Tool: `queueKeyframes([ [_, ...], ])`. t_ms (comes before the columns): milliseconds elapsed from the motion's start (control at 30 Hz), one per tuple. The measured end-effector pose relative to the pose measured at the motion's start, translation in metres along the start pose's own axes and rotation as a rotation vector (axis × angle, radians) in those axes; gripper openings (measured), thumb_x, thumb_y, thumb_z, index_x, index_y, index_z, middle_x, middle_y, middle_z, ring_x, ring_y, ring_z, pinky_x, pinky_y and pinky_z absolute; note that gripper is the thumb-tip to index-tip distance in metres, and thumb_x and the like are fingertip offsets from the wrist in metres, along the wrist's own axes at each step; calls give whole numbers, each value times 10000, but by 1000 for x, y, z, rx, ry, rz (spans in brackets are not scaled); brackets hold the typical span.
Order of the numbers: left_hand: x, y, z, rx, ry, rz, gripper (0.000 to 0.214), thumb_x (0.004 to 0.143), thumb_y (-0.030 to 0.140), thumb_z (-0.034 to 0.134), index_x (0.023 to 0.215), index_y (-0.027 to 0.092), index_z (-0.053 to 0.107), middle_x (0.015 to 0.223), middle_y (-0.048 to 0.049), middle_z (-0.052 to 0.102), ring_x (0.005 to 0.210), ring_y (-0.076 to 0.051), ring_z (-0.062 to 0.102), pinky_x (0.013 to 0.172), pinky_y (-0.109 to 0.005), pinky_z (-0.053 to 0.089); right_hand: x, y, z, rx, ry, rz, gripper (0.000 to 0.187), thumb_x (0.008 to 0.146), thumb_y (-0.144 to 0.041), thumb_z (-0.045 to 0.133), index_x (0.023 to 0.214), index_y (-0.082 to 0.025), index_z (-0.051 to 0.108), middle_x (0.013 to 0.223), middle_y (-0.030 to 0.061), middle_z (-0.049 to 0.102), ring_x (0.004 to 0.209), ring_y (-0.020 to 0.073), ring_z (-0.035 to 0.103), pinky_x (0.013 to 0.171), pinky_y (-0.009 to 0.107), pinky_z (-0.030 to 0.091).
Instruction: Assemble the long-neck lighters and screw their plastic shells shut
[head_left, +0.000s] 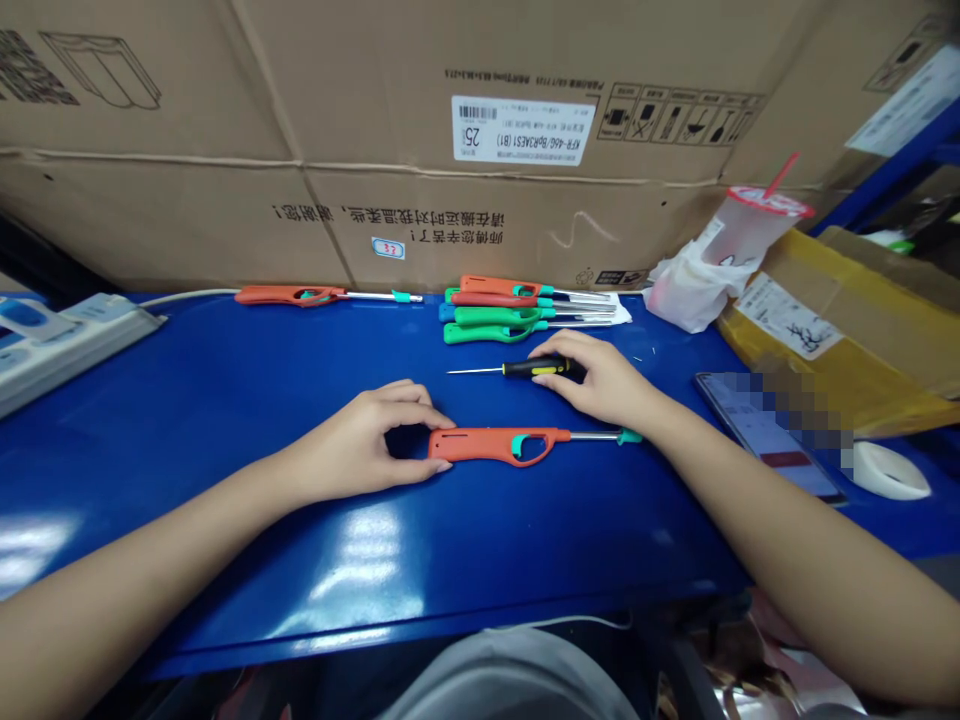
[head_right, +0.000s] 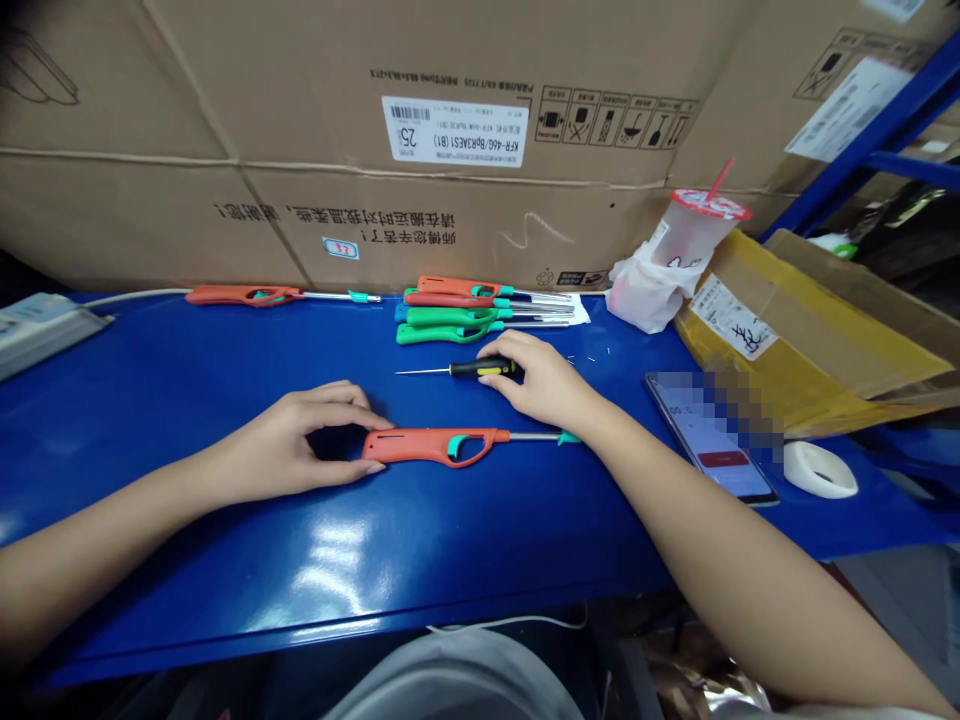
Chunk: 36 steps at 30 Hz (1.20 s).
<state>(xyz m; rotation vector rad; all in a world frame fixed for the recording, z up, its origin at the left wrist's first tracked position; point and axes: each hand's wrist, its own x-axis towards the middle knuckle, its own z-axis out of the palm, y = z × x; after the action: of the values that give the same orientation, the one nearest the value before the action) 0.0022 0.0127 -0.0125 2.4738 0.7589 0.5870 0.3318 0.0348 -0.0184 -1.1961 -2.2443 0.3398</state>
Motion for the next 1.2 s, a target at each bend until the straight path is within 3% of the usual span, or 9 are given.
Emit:
queueKeyframes([
  [133,-1,2,5,16,24,4,263,897,328,768,1136,221,784,967,-50,737,929,-202,684,865,-321,557,4,2,-13,151,359,125,204,927,-425,704,1003,-236,689,1020,68,754,981,252,730,860,412,585],
  [267,-1,5,10,17,53,-1,273,909,321,748,1159,214,776,992,-58,730,941,-204,683,897,-337,563,8,21,-38,173,711,306,395,957,-656,601,950,-262,568,812,43,673,581,181,627,535,347,499],
  [367,-1,8,11,25,53,14,273,919,333,748,1163,213,775,988,-57,724,933,-202,679,895,-339,565,6,34,-52,103,737,323,471,931,-728,596,951,-261,536,871,75,680,538,154,568,506,348,460],
  [533,-1,10,9,38,24,44,277,936,341,745,1179,210,769,1011,-62,733,952,-207,679,883,-332,555,4,39,-55,-61,735,281,532,895,-797,575,931,-268,538,848,59,620,783,237,643,628,387,507],
  [833,-2,7,8,36,5,71,279,960,337,733,1205,204,751,1063,-71,738,988,-208,679,893,-328,546,2,39,-51,-74,649,278,499,915,-757,580,857,-267,510,814,40,572,776,229,616,647,394,500],
  [933,-3,7,9,27,3,74,288,963,338,734,1214,197,747,1071,-76,735,998,-208,675,905,-332,542,3,33,-53,-42,690,266,485,904,-743,607,858,-271,501,814,42,586,763,223,617,629,372,494],
  [1033,-2,10,13,11,16,72,308,960,345,745,1223,184,747,1077,-78,727,1005,-208,671,926,-339,533,8,21,-54,123,810,220,466,871,-703,674,843,-281,477,779,25,611,608,166,548,510,305,417],
  [1133,-1,16,21,1,29,54,331,955,375,759,1222,180,752,1069,-75,725,992,-212,664,925,-354,524,13,-4,-51,472,957,145,390,882,-612,714,834,-284,507,718,-7,636,416,110,395,362,259,235],
  [1200,0,21,27,3,23,41,358,943,416,772,1215,184,756,1069,-75,727,987,-223,659,913,-373,520,15,-27,-47,681,857,153,310,893,-524,746,835,-280,563,751,-14,671,376,93,378,329,259,240],
])
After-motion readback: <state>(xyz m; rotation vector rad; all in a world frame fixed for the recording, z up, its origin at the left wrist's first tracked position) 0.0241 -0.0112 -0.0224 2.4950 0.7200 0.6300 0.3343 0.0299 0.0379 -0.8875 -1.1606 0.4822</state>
